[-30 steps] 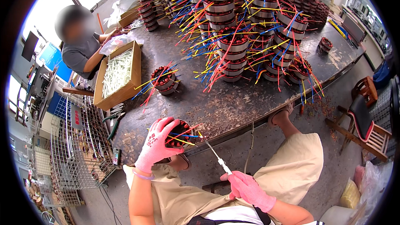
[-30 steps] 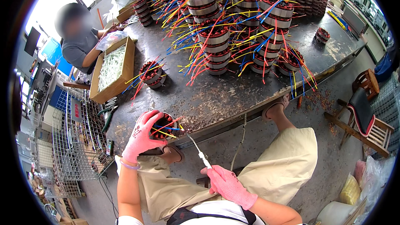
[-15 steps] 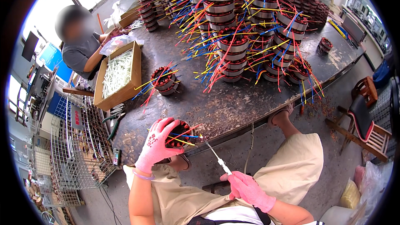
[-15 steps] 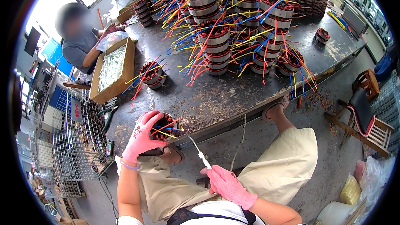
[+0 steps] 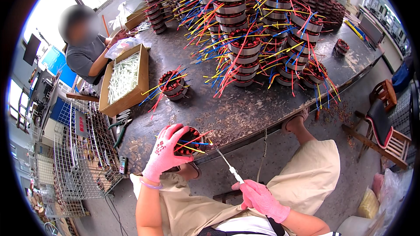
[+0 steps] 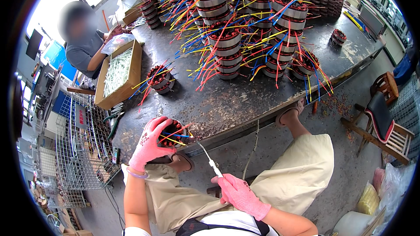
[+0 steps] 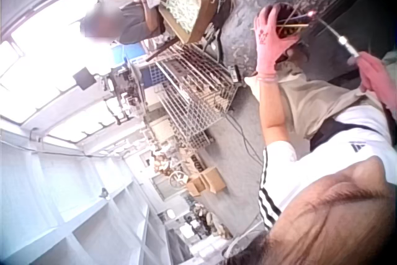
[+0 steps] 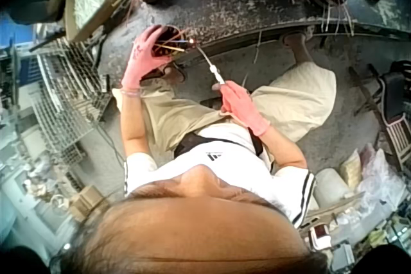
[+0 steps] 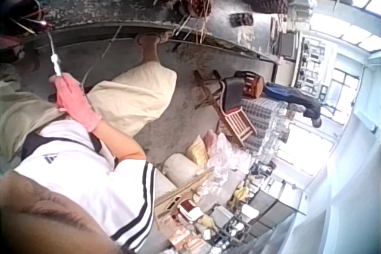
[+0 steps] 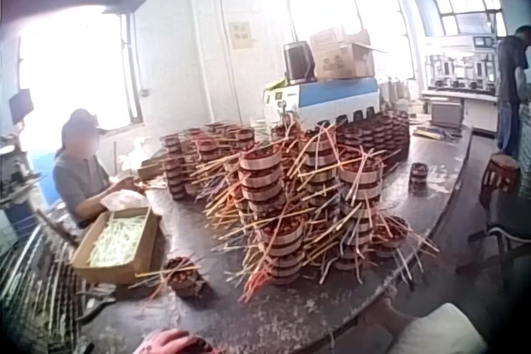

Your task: The person uses a lighter to melt and fuse the ends of multi-colored wires attached to copper coil components while holding the components by hand over a workbench.

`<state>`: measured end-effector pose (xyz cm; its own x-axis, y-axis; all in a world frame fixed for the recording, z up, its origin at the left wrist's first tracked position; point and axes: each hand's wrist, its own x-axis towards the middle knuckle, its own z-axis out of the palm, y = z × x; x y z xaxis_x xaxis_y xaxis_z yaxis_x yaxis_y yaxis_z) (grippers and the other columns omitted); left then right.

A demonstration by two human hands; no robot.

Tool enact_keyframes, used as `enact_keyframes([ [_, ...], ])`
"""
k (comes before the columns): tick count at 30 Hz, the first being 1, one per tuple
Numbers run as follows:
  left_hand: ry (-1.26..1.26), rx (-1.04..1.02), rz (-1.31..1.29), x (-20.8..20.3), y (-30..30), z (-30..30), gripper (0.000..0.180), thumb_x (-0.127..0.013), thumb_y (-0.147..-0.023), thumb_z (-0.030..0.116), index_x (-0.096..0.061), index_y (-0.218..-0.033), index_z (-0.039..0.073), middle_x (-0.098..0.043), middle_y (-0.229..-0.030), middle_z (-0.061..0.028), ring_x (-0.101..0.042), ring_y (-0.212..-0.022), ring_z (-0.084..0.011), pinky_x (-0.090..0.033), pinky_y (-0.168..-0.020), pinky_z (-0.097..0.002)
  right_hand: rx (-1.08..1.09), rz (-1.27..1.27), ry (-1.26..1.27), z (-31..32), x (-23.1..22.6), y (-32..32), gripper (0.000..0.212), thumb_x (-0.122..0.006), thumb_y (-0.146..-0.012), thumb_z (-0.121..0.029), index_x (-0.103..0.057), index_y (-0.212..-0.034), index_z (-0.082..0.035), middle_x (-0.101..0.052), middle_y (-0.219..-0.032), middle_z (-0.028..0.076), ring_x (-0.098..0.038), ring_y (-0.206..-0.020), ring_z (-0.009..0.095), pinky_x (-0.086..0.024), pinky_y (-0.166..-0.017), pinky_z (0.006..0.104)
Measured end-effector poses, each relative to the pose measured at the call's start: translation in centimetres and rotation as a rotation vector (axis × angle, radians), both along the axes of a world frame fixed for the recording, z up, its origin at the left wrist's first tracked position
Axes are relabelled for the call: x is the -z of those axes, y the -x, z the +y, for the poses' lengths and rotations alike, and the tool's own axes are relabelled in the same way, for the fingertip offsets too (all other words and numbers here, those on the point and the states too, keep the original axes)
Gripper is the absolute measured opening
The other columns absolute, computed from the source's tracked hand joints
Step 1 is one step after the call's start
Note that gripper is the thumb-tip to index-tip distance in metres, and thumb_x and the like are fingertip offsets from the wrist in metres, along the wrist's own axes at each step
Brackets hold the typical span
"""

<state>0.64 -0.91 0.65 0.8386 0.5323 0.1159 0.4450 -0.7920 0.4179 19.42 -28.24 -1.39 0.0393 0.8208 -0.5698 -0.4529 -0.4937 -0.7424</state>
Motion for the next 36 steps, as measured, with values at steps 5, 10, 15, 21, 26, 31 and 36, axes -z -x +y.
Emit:
enact_keyframes([
  [5, 0.024, -0.014, -0.005, 0.2, 0.1, 0.1, 0.091, -0.09, -0.056, 0.027, -0.053, -0.138, 0.011, -0.048, -0.142, -0.0166, -0.041, -0.133, -0.044, -0.033, -0.114, -0.0524, 0.019, 0.016, 0.008, 0.0, -0.4, 0.1, 0.035, -0.045, -0.104, -0.025, -0.062, -0.12, 0.001, -0.044, -0.06, 0.0, -0.048, -0.055, 0.01, -0.05, -0.061, 0.0282],
  [10, -0.07, -0.046, 0.043, 0.1, 0.2, -0.2, 0.093, -0.09, -0.054, 0.026, -0.055, -0.138, 0.012, -0.048, -0.142, -0.0168, -0.041, -0.134, -0.0409, -0.03, -0.116, -0.054, 0.04, 0.062, 0.015, 0.0, -0.5, -0.1, 0.036, -0.045, -0.105, -0.026, -0.061, -0.121, 0.001, -0.043, -0.06, -0.001, -0.043, -0.054, 0.008, -0.051, -0.062, 0.0282],
  [15, -0.04, 0.088, 0.007, -0.5, 0.1, 0.5, 0.094, -0.091, -0.051, 0.027, -0.056, -0.137, 0.012, -0.051, -0.14, -0.0131, -0.041, -0.135, -0.037, -0.022, -0.12, -0.0535, 0.042, 0.07, -0.001, -0.3, -0.3, -0.3, 0.038, -0.045, -0.106, -0.028, -0.06, -0.123, 0.002, -0.042, -0.059, -0.002, -0.042, -0.054, 0.006, -0.052, -0.063, 0.0281],
  [21, -0.131, 0.071, 0.027, -0.4, -0.4, 0.2, 0.094, -0.09, -0.052, 0.033, -0.056, -0.137, 0.013, -0.055, -0.134, -0.0111, -0.044, -0.135, -0.0357, -0.021, -0.121, -0.0545, 0.035, 0.03, 0.007, -0.2, -0.9, -0.6, 0.036, -0.045, -0.106, -0.026, -0.06, -0.122, 0.003, -0.042, -0.059, -0.002, -0.042, -0.053, 0.006, -0.052, -0.063, 0.0275],
  [26, -0.123, 0.074, -0.022, -0.1, -0.3, 0.5, 0.095, -0.09, -0.05, 0.033, -0.056, -0.136, 0.01, -0.057, -0.131, -0.0107, -0.044, -0.134, -0.0359, -0.022, -0.121, -0.0546, 0.049, 0.058, 0.002, -0.3, -1.0, -0.5, 0.035, -0.046, -0.106, -0.025, -0.06, -0.122, 0.003, -0.043, -0.06, -0.001, -0.043, -0.054, 0.007, -0.052, -0.062, 0.0273],
  [31, -0.126, 0.074, -0.017, -0.1, -0.4, 0.5, 0.095, -0.091, -0.049, 0.032, -0.056, -0.135, 0.009, -0.057, -0.132, -0.0105, -0.044, -0.135, -0.036, -0.022, -0.121, -0.0545, 0.066, 0.072, 0.006, -0.5, -0.9, -0.3, 0.034, -0.046, -0.106, -0.024, -0.06, -0.122, 0.002, -0.043, -0.06, -0.001, -0.043, -0.054, 0.007, -0.051, -0.061, 0.0274],
  [36, -0.124, 0.082, -0.008, 0.0, -0.4, 0.6, 0.096, -0.091, -0.049, 0.032, -0.056, -0.136, 0.009, -0.056, -0.134, -0.0103, -0.043, -0.136, -0.0353, -0.022, -0.121, -0.0542, 0.066, 0.06, -0.007, -0.7, -0.8, -0.3, 0.033, -0.045, -0.106, -0.024, -0.06, -0.122, 0.001, -0.042, -0.059, -0.001, -0.042, -0.054, 0.007, -0.05, -0.06, 0.0276],
])
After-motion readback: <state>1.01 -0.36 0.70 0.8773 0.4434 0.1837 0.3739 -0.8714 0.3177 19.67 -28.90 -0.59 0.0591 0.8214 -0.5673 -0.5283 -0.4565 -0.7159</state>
